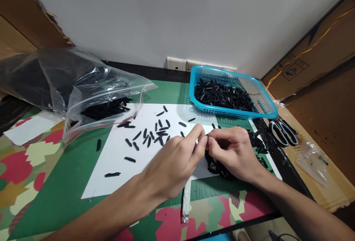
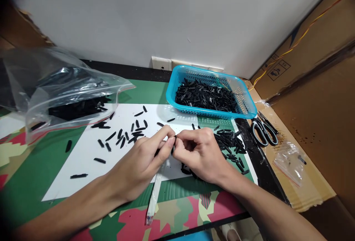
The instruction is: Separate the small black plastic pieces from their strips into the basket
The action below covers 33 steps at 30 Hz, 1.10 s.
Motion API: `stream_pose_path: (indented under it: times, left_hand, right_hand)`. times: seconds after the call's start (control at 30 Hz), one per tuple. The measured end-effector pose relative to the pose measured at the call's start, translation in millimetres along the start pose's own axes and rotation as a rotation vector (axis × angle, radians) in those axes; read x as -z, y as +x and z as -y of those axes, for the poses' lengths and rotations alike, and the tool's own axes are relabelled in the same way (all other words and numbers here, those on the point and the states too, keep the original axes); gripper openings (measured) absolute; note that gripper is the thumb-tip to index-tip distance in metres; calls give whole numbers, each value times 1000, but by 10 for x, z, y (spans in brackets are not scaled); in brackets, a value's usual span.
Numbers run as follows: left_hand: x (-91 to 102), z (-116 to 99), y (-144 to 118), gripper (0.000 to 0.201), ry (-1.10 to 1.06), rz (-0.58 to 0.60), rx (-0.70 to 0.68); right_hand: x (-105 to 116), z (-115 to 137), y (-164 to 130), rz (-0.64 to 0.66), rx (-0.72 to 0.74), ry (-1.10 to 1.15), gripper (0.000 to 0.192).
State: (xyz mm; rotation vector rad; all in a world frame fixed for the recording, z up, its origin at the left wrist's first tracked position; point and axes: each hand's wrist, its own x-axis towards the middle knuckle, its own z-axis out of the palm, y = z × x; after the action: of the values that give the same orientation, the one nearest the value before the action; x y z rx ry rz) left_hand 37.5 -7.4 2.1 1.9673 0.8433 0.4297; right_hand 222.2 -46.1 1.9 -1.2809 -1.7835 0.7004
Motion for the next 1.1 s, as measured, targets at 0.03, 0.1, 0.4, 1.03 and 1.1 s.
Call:
stream_pose_path:
  times: [0.03,0.1,0.4,1.03,1.1]
  left_hand:
    - [-2,-4,-1,29,-17,-10,-3]
    - [-8,-8,-5,32,-62,-15,-2]
    - [-30,-39,-31,39,-629,90,163]
    - [-82,-19,-20,36,-657,-44,107]
    - [-59,-7,-13,33,-662,-20,105]
  right_hand:
    - [-3,5,2,-9,6,-9,33]
    - [-8,14,6,-27,26,-26,34]
    - [22,-12,4,-68,37,-31,33]
    - [56,-5,7,130,-159,387,50]
    - [75,-11,15,142,-166,378,48]
